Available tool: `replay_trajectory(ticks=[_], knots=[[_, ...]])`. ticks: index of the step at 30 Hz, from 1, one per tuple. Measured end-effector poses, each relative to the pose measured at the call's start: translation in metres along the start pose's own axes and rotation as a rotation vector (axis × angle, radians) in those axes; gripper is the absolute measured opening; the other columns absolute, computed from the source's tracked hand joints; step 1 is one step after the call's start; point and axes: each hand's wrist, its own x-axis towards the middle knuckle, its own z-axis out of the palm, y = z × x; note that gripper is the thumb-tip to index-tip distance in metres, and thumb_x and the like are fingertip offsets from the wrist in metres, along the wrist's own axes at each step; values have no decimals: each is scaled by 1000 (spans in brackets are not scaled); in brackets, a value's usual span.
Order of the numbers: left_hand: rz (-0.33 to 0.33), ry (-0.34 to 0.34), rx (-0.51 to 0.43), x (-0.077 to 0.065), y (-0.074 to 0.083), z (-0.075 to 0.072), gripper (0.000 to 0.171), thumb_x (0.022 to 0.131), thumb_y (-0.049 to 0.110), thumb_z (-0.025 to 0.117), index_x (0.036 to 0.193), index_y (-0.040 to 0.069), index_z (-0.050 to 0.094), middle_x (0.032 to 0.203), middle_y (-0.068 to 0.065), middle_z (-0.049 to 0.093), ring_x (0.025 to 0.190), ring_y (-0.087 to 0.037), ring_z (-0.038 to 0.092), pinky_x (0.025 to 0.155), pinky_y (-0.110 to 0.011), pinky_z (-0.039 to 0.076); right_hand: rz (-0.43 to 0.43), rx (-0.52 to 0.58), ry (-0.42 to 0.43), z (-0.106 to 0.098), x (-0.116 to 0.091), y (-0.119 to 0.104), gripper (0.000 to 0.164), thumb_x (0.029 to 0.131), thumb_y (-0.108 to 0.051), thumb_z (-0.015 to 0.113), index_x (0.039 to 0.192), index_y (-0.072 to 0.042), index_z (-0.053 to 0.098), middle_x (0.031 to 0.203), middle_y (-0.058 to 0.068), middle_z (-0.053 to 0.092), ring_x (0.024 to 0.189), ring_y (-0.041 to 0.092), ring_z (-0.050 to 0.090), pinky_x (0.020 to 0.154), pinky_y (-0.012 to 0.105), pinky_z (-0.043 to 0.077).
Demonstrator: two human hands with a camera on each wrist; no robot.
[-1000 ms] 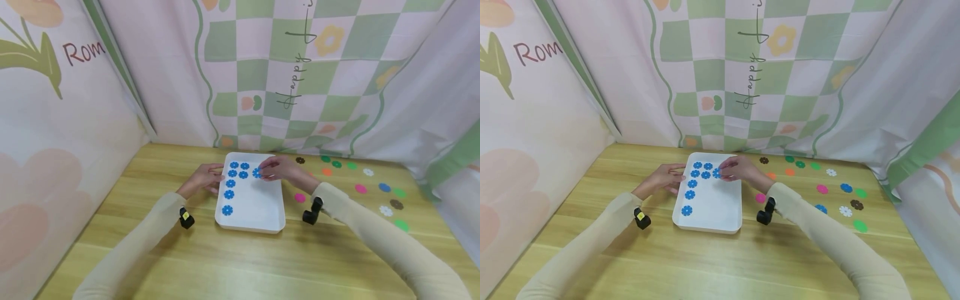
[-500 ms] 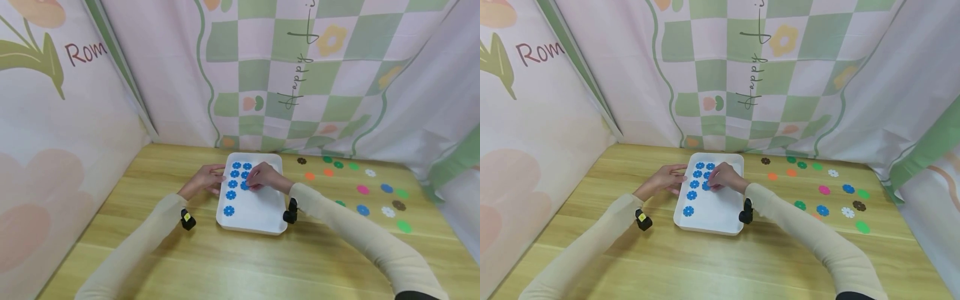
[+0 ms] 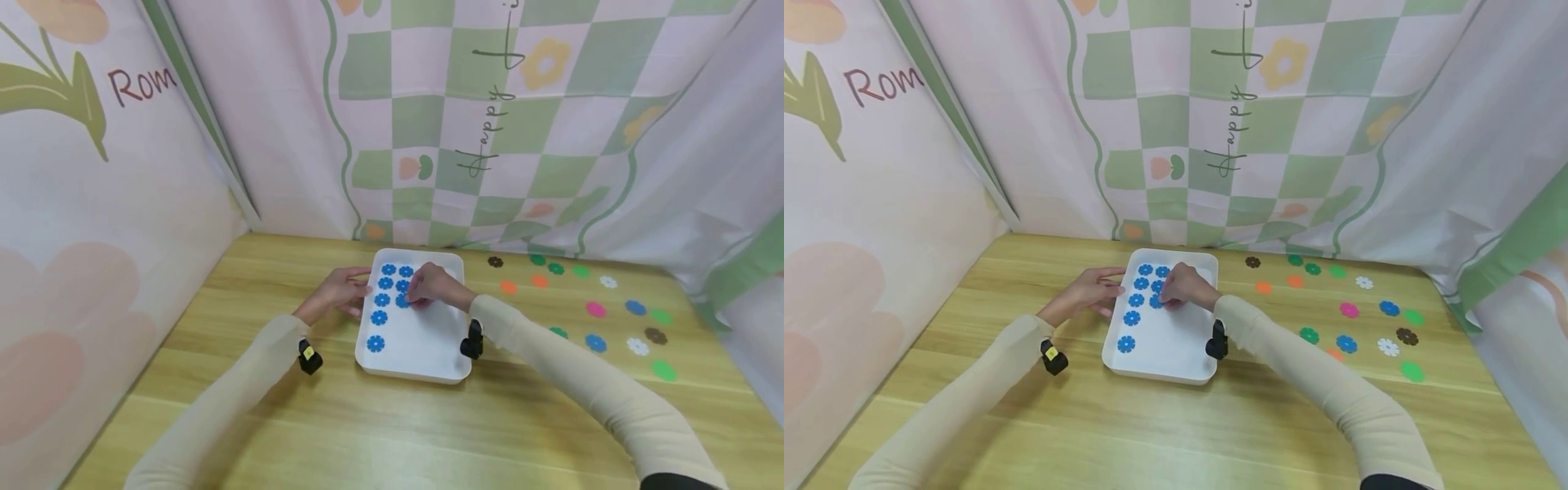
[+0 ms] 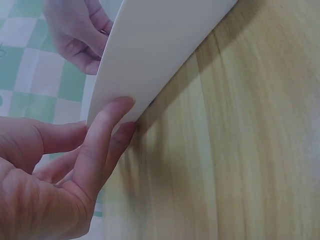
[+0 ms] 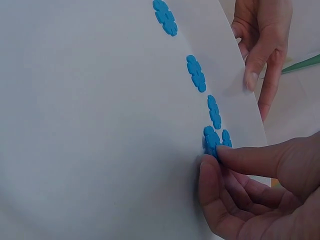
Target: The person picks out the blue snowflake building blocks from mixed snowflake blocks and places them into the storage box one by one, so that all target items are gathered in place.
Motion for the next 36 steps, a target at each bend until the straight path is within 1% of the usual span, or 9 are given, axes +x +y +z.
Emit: replay_trajectory(ticks=[3,6,10,15,19,23,28,32,36], knots=[[-5,-1,0,0,0,0,56,105,7,61,159,12,45,144,-23,62,121,-35,69,71,-31,67,9,-21,-16,-1,2,0,10,93,-5,77,92,3,71,85,13,76,69,14,71,68,26,65],[-7,1,8,1,2,1,56,105,8,61,159,13,45,144,-23,63,119,-34,71,72,-31,67,14,-43,-13,-2,3,-1,11,93,-6,78,92,3,72,86,13,77,69,15,72,69,26,65],[-6,0,15,2,4,4,56,105,8,62,158,13,46,142,-22,64,114,-33,72,72,-31,67,44,-72,-14,-4,2,-2,11,94,-9,77,94,1,73,87,12,77,72,16,72,72,26,65],[-14,4,15,4,4,6,56,105,7,62,158,12,46,138,-23,66,115,-34,72,73,-33,68,64,-70,-45,-6,-1,-3,11,96,-11,75,94,-1,72,86,10,76,73,16,72,72,24,64],[-6,14,16,5,3,7,57,104,6,62,158,10,46,138,-25,65,114,-35,72,73,-35,68,35,-57,-69,-11,1,2,12,96,-13,76,95,-1,72,86,9,76,74,16,72,73,26,65],[-6,24,14,4,2,6,56,104,6,62,158,11,46,135,-24,67,114,-35,72,72,-35,68,-27,-24,-118,-18,4,11,15,98,-13,74,102,1,72,90,10,75,77,17,71,77,32,66],[-10,28,10,1,2,3,56,105,8,61,158,12,46,131,-21,70,117,-34,71,71,-33,68,-114,75,-176,-34,-1,15,21,101,-8,66,115,8,67,102,19,73,85,22,73,83,39,67],[-12,20,14,0,3,2,56,105,8,61,159,12,45,135,-23,68,113,-34,73,71,-33,68,-144,120,-163,-48,-5,24,24,103,-3,60,121,12,63,111,26,70,88,20,73,87,39,66],[-18,15,21,-1,4,3,56,106,8,61,159,12,44,140,-25,64,109,-33,74,69,-31,67,-156,197,-128,-61,-7,37,25,104,-1,57,122,16,59,111,29,69,86,17,72,86,36,66]])
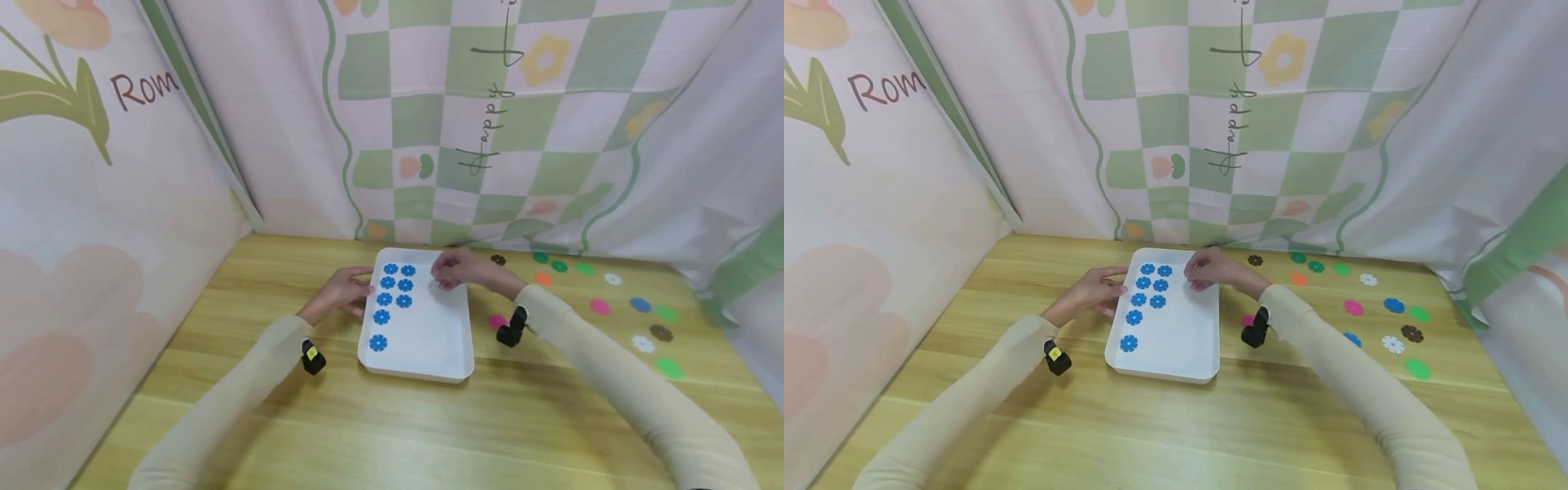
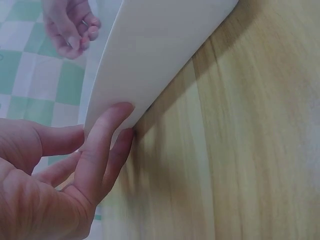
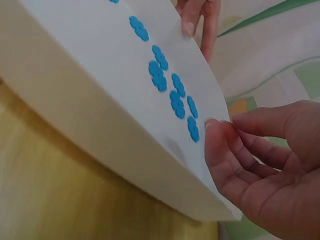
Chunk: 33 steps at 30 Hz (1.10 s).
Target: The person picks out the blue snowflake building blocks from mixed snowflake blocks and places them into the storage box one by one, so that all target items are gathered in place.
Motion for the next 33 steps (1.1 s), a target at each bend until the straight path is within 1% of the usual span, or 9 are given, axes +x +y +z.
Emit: replay_trajectory(ticks=[5,9,11,14,17,21,25,28,33], knots=[[-3,2,-5,1,-1,2,56,106,9,61,159,12,44,141,-25,63,106,-32,74,67,-29,66,-42,44,64,-22,-14,7,29,106,-3,57,123,20,56,102,22,72,85,17,73,84,38,67],[-4,8,-12,1,-3,1,57,106,9,61,160,13,43,140,-25,63,104,-31,74,66,-28,66,-86,69,74,-41,-27,15,29,108,-5,55,123,19,55,103,18,71,92,21,73,92,45,65],[1,10,-12,0,-3,1,57,106,10,61,160,12,43,141,-25,63,104,-31,74,66,-28,66,-92,77,77,-51,-36,22,29,109,-7,53,124,18,54,106,17,69,96,24,73,95,46,64],[9,5,-15,1,-3,2,57,106,10,61,160,12,43,140,-24,63,104,-31,74,67,-29,66,-89,64,98,-64,-48,33,31,109,-9,53,126,17,54,106,14,69,99,26,73,94,44,64],[15,0,-18,1,-4,1,57,106,10,61,160,12,42,140,-25,63,105,-31,74,68,-29,66,-75,63,132,-75,-58,45,34,110,-11,53,128,17,53,105,7,70,97,22,73,91,42,65],[18,-3,-22,0,-4,0,57,107,10,60,161,11,41,141,-25,62,107,-32,74,68,-29,67,-70,50,164,-89,-70,56,33,110,-11,53,128,16,52,105,2,69,96,18,72,89,40,66],[16,4,-17,-1,-5,0,57,107,11,60,160,12,42,141,-25,63,106,-32,74,69,-29,67,-73,21,193,-102,-83,66,26,110,-10,54,125,11,56,104,-2,70,96,14,72,88,36,65],[12,16,-17,-1,-5,1,57,107,11,61,160,13,43,141,-24,63,106,-31,74,69,-29,67,-62,1,210,-114,-89,81,25,110,-11,54,127,6,57,103,-8,71,97,11,71,87,32,65],[16,32,-9,-2,-4,3,56,106,11,61,159,13,44,141,-25,63,109,-34,73,71,-32,67,-66,-12,210,-131,-103,109,34,110,-10,52,133,15,49,106,-10,73,99,10,72,86,32,65]])
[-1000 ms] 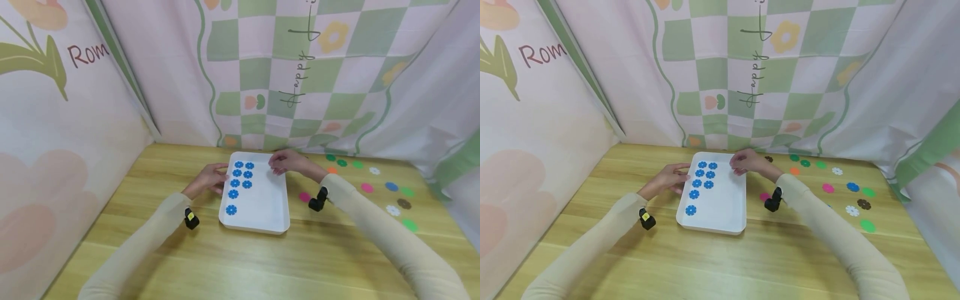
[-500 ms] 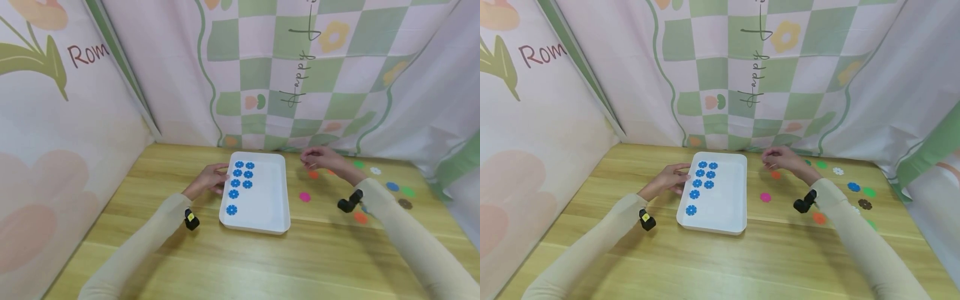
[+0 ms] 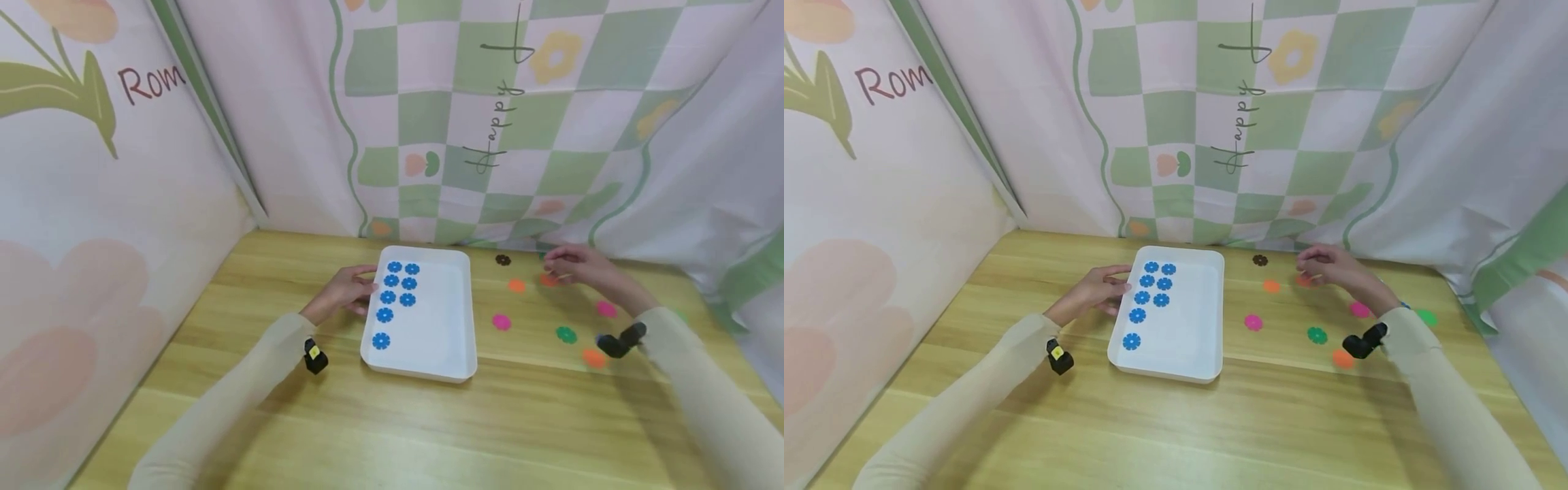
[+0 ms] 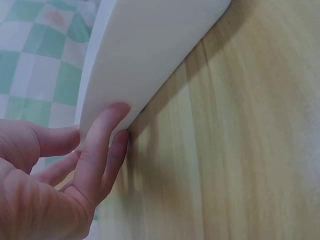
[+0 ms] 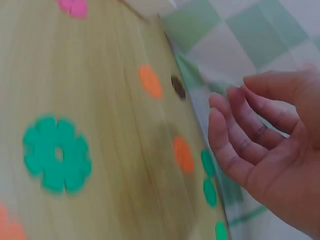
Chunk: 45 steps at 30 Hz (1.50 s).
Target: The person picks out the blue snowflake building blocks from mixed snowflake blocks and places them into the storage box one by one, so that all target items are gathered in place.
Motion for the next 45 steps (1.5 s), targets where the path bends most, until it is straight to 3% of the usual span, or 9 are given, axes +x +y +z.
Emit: replay_trajectory(ticks=[3,10,16,22,28,35,38,44,45], knots=[[1,1,8,1,0,1,55,106,12,62,159,14,45,141,-25,62,110,-35,73,70,-32,67,-39,5,-8,-10,-12,12,33,110,-7,52,134,15,49,111,-7,74,101,11,73,86,32,66],[14,-23,-8,1,-1,0,56,107,10,60,160,11,43,141,-25,63,111,-35,73,68,-29,66,-108,53,-43,-35,-43,37,32,112,-5,43,136,-18,59,124,-9,74,109,9,73,89,27,64],[19,-42,-16,0,0,-1,56,107,10,60,160,10,42,141,-25,63,110,-35,73,68,-29,67,-87,-38,-19,-57,-68,60,36,114,-7,35,146,-4,50,129,-9,73,111,9,72,91,22,61],[14,-47,-18,1,-1,-2,56,107,11,60,160,12,43,140,-24,64,108,-34,74,71,-32,67,111,-278,139,-69,-91,73,47,110,-26,54,151,-4,48,120,-27,69,104,-4,67,84,15,53],[7,-56,-19,3,-1,-3,57,107,12,61,161,14,42,140,-24,64,107,-32,74,73,-32,67,119,-258,179,-80,-109,85,48,111,-22,54,153,-2,44,120,-32,63,101,-1,68,80,22,60],[26,-77,-30,2,-3,-5,58,107,11,60,161,11,40,140,-26,63,108,-34,74,72,-32,67,126,-313,167,-88,-124,98,55,110,-23,56,159,-5,39,126,-40,53,104,-13,59,79,14,49],[32,-85,-38,1,-3,-6,58,107,11,60,161,10,39,141,-27,62,109,-35,73,72,-32,67,127,-325,134,-87,-127,101,59,110,-22,56,161,-3,33,133,-34,50,106,-18,52,79,15,50],[31,-86,-37,2,-4,-7,59,107,13,61,162,10,39,144,-27,60,110,-35,73,73,-31,67,214,-331,82,-89,-127,108,72,111,-30,55,163,2,19,152,19,43,102,-26,41,77,8,45],[33,-84,-34,2,-4,-7,59,107,13,61,162,10,39,144,-27,60,110,-35,73,73,-30,67,215,-321,80,-89,-127,109,72,111,-29,55,163,3,18,153,18,42,102,-27,41,77,7,44]])
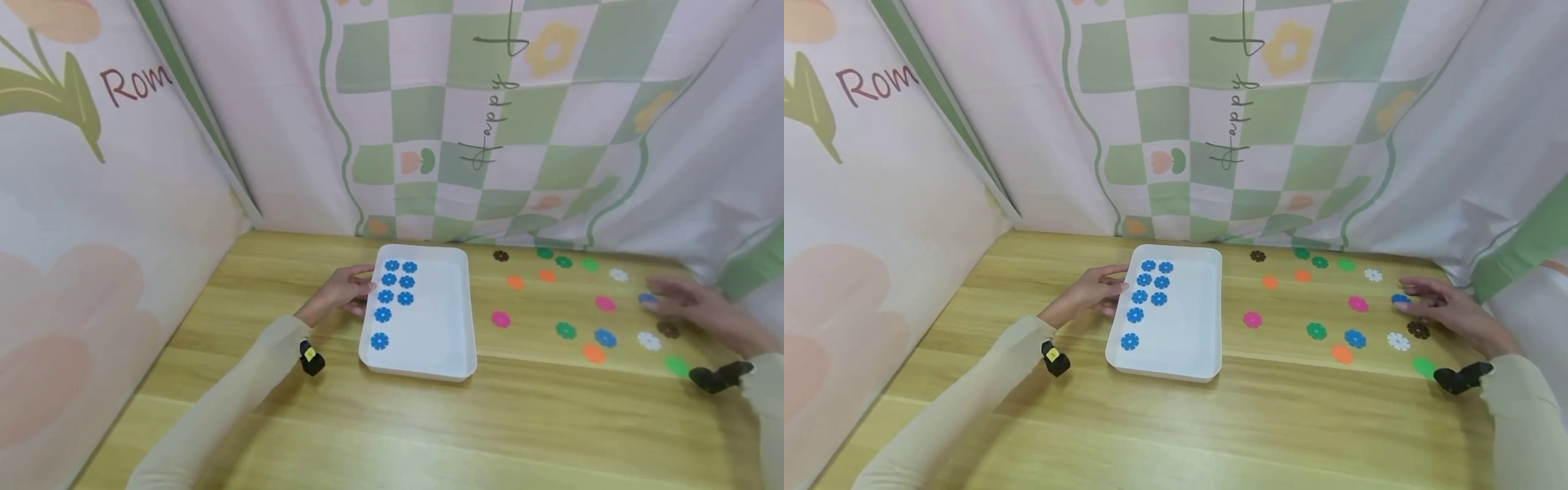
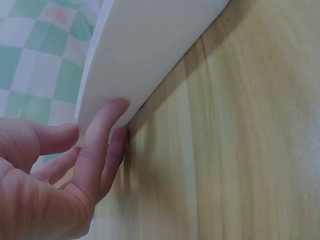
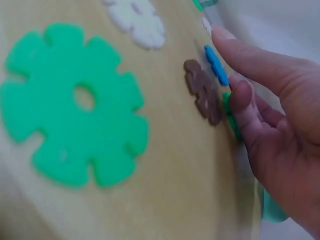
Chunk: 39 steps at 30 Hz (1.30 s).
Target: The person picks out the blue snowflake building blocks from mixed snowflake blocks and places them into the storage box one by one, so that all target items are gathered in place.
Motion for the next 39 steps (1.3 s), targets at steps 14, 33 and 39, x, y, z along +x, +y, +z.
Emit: replay_trajectory(ticks=[14,33,39], knots=[[-22,44,-13,-5,-2,-4,58,107,14,61,161,12,40,149,-27,56,119,-39,68,71,-31,67,-116,196,45,10,4,-3,30,108,-3,55,129,-24,61,87,8,69,75,20,66,68,27,59],[17,-8,-14,-2,-3,-1,57,108,13,58,162,8,38,144,-28,59,110,-32,72,70,-29,67,-114,-95,149,6,3,-8,24,98,-10,73,118,-4,61,100,-20,66,84,-11,55,69,16,50],[14,-5,-15,-3,1,2,57,108,11,58,162,8,38,142,-28,61,106,-31,74,73,-32,67,-102,-113,178,8,3,-12,37,97,-10,75,120,9,54,98,6,70,82,-13,52,66,16,51]])
